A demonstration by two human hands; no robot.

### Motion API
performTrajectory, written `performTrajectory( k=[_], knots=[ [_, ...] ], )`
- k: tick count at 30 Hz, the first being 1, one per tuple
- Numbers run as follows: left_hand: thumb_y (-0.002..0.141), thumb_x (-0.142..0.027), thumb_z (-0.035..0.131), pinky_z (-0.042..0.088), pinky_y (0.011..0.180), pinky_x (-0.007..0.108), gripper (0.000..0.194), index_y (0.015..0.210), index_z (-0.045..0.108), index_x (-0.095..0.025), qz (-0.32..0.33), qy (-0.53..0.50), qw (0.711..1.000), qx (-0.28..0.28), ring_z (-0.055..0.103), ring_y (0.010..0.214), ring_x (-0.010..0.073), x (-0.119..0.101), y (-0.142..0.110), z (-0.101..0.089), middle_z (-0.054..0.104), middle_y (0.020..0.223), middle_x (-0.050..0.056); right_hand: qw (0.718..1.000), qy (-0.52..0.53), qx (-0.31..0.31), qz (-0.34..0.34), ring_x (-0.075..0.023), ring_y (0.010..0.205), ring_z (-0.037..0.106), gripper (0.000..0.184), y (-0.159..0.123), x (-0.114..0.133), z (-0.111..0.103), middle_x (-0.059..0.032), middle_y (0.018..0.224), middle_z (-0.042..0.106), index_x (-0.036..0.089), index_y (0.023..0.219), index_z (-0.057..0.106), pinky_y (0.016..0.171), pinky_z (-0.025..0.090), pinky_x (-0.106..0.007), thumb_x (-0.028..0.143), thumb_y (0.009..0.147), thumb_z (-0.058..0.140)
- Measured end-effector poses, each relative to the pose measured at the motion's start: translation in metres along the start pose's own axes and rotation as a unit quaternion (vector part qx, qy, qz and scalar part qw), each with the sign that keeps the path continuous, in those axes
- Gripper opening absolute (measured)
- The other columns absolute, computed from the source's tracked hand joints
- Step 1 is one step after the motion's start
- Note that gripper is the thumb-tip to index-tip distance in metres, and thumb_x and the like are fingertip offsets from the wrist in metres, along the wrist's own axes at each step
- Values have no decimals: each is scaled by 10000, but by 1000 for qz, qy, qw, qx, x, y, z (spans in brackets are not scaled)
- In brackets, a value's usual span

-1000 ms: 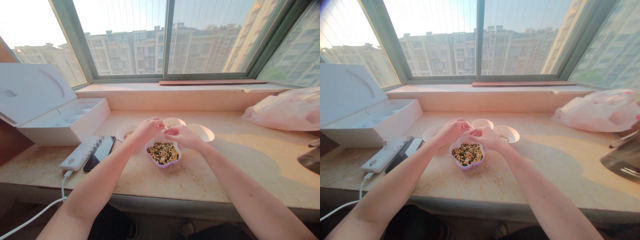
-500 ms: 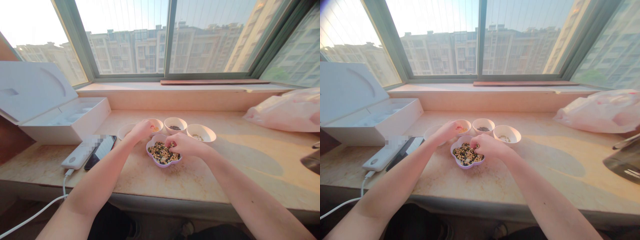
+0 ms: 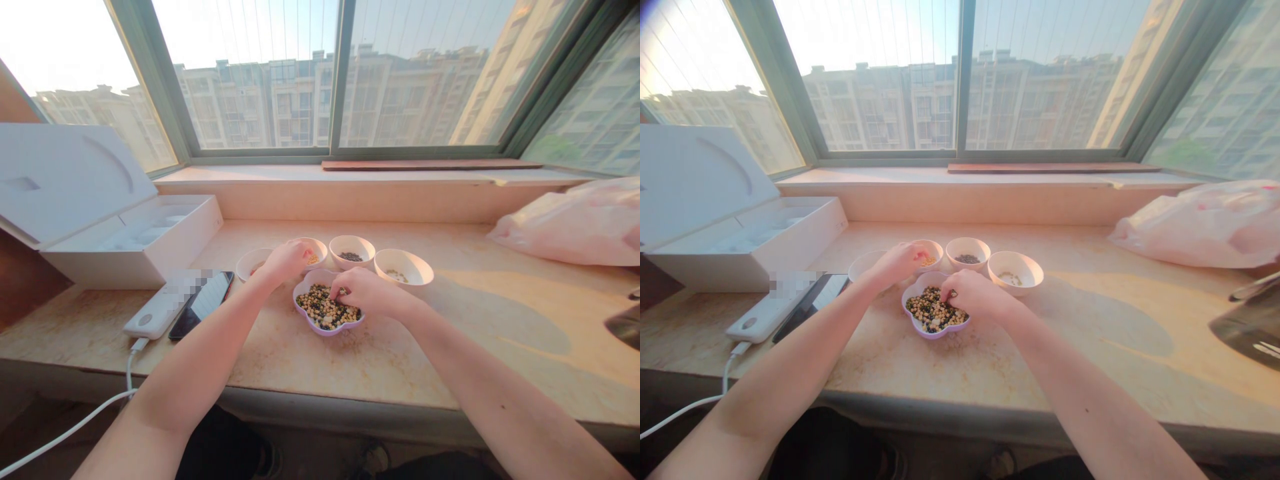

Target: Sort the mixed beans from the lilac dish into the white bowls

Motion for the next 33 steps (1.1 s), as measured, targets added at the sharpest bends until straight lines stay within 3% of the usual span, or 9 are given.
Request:
performTrajectory(
  k=[5,13,19,24,27,30,33],
  knots=[
    [935,-294,563,450,686,286,229,832,723,-165,5,5,1000,-4,625,719,186,-2,-1,-1,724,861,86,1000,1,3,9,-198,822,697,278,-1,-3,1,-26,878,777,236,851,774,707,472,-291,61,771,573],
    [941,-141,478,521,892,326,318,1146,720,-165,-3,31,998,-52,685,1000,235,-6,-2,-17,735,1094,117,997,66,-37,4,-171,781,631,138,-3,0,-15,-24,872,721,214,871,682,698,454,-282,157,869,556],
    [959,-123,440,523,884,338,352,1178,712,-165,-1,24,998,-56,688,1003,238,-13,-5,-22,729,1145,124,995,64,-74,29,-167,745,620,100,-6,-4,-29,-27,834,709,206,853,656,669,437,-282,167,865,565],
    [931,-117,504,500,854,290,245,963,738,-179,97,3,995,-8,676,955,202,-43,-9,-15,743,1030,83,979,8,-161,128,-171,701,620,74,-21,-38,-65,-11,794,712,225,804,657,611,400,-276,277,849,631],
    [914,-105,509,481,807,278,246,884,734,-201,137,8,990,35,667,916,192,-62,-16,-7,739,958,53,971,-35,-169,167,-171,685,609,64,-27,-65,-79,-5,732,692,222,791,660,614,390,-276,199,819,607],
    [900,-111,502,461,728,272,258,824,728,-210,171,27,978,117,652,796,180,-77,-27,10,717,847,42,967,-45,-154,196,-179,717,623,64,-30,-87,-85,-26,760,706,208,774,671,626,406,-272,198,809,618],
    [858,-87,513,449,686,263,273,899,744,-226,172,19,971,163,652,770,176,-80,-36,20,724,890,43,965,-35,-157,209,-180,742,635,68,-34,-98,-93,-43,843,726,201,825,683,641,430,-269,224,824,620]
  ],
)
Point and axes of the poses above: each hand's wrist, its own y-axis towards the middle knuckle, its own z-axis out of the palm, x = y × z, the point moved 10 cm from there along y, towards the middle knuckle
